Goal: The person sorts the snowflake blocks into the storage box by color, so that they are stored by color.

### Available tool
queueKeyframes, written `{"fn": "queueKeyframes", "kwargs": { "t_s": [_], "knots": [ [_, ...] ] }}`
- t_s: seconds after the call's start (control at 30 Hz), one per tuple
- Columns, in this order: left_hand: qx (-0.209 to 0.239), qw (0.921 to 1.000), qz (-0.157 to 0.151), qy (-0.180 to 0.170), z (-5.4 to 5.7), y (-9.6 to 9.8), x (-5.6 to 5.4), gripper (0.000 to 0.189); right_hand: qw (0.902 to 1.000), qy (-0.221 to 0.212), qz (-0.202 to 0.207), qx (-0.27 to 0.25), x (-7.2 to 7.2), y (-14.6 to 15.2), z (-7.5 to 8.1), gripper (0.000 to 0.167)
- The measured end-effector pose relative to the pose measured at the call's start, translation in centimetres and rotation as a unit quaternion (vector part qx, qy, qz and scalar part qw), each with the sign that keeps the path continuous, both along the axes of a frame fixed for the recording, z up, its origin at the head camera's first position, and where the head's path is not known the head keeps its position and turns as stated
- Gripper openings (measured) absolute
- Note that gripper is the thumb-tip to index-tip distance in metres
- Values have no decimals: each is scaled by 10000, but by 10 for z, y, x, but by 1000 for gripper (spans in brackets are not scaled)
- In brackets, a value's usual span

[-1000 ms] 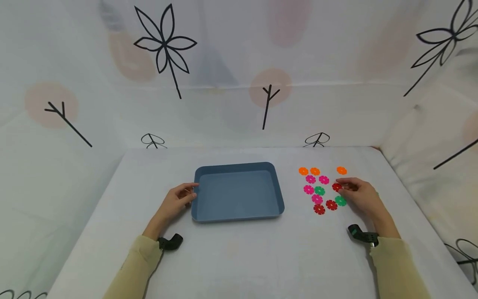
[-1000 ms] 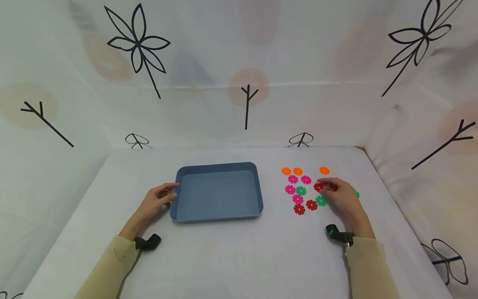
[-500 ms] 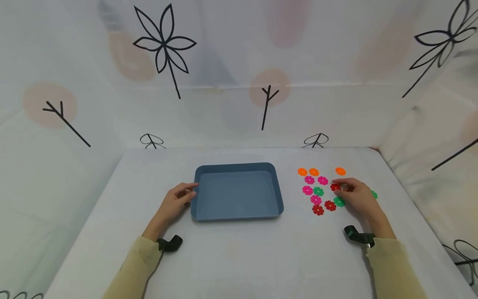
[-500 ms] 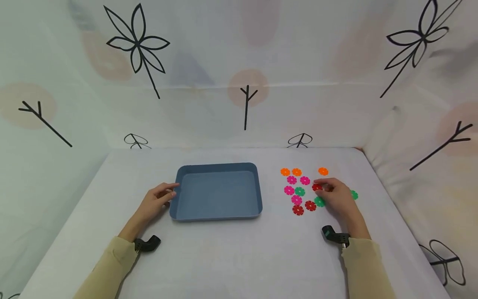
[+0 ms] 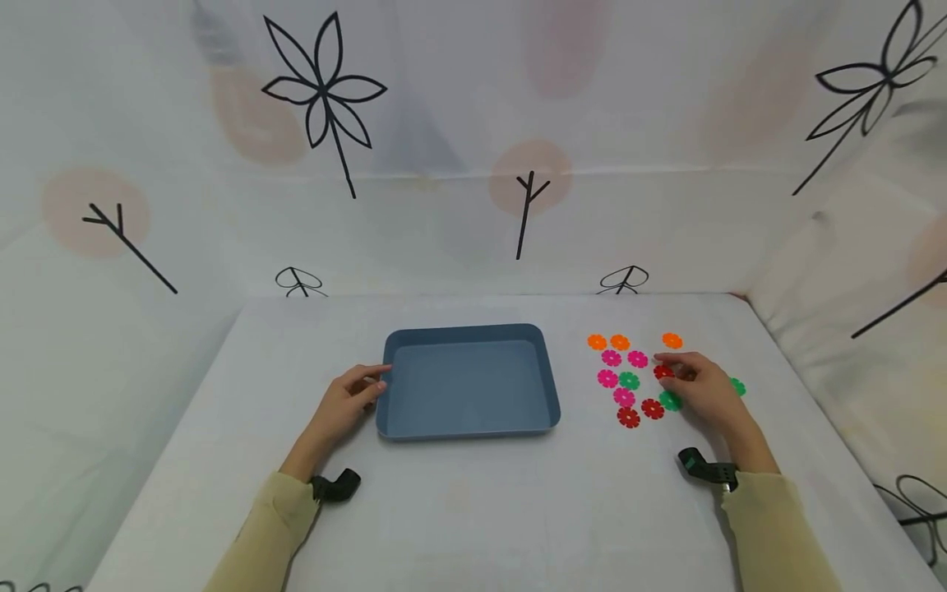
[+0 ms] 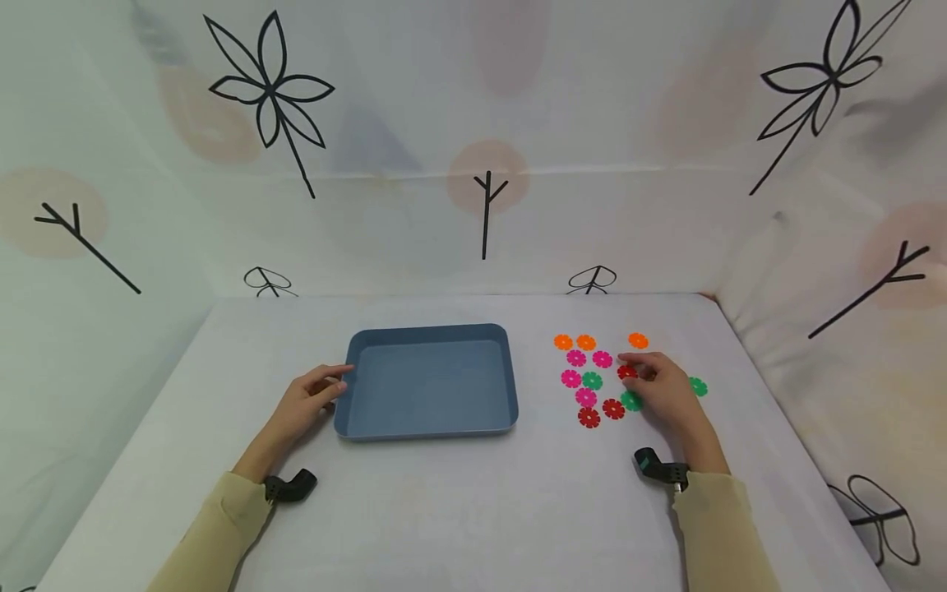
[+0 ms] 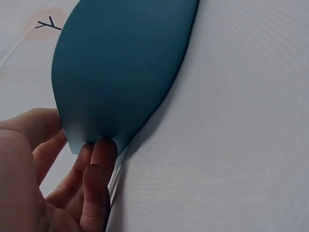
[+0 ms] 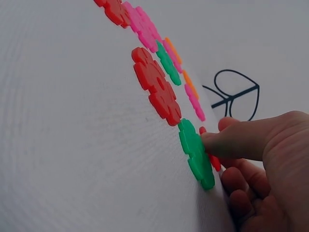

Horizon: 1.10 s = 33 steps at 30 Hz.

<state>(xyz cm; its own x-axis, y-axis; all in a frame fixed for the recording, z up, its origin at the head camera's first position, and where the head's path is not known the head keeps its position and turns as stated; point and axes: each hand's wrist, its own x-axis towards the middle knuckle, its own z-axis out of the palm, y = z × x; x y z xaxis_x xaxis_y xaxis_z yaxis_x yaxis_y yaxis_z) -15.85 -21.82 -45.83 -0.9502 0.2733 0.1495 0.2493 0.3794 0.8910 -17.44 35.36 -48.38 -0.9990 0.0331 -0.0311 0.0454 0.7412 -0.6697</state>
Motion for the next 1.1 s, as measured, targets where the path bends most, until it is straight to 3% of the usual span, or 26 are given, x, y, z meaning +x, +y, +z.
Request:
{"fn": "queueKeyframes", "kwargs": {
  "t_s": [0.27, 0.77, 1.1],
  "knots": [
    [46, 10000, 29, -79, 1, 3, 1, 34, 9999, -93, 27, 59, 1, 2, 0, 37],
    [41, 9998, 34, -179, 0, 1, 1, 35, 9995, 17, -297, 64, 0, 2, 0, 27],
    [80, 9998, 79, -175, 1, 1, 1, 34, 9992, -82, -328, 211, 2, 4, 6, 40]
  ]
}}
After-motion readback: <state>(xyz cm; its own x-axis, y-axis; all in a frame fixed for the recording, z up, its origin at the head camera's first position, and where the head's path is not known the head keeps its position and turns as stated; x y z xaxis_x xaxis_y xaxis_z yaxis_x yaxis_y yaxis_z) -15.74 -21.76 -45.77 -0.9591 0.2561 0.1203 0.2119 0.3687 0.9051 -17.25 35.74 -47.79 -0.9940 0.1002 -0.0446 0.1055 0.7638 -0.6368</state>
